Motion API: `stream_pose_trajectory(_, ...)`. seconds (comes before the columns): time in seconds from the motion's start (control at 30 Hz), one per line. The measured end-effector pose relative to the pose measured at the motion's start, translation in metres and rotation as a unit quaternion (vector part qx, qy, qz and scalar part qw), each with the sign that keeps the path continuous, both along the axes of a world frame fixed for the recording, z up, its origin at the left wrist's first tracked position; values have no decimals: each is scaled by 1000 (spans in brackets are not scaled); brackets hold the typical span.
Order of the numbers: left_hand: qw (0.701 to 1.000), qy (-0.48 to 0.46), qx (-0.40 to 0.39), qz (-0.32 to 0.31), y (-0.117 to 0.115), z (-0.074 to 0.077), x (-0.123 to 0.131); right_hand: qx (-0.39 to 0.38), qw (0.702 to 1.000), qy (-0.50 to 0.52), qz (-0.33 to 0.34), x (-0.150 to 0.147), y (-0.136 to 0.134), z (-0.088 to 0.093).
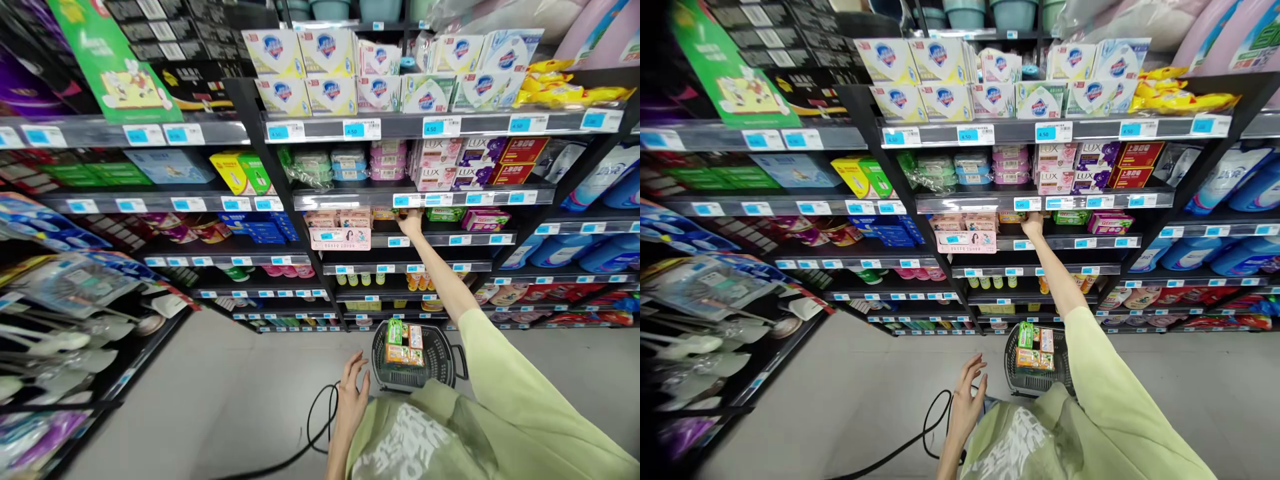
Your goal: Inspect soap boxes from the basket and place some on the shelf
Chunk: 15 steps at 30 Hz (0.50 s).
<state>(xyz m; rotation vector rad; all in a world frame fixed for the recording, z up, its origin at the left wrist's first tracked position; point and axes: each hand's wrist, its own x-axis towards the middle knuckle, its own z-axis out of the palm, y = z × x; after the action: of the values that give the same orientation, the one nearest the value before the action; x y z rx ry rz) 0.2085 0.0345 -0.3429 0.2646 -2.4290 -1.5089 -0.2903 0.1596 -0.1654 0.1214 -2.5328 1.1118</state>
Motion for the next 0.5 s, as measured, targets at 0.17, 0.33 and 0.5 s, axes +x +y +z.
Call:
stream_pose_trajectory(0.17,999,-21,-4,-43,15,7,-1,5,987,113,115,63,50,-28)
stream_pose_trajectory(0.33,994,-51,-7,-98,27,6,1,3,981,101,163,130,95,-72)
stream_pose_trajectory(0.5,990,-65,-21,-127,31,5,3,10,986,27,163,170,118,-143)
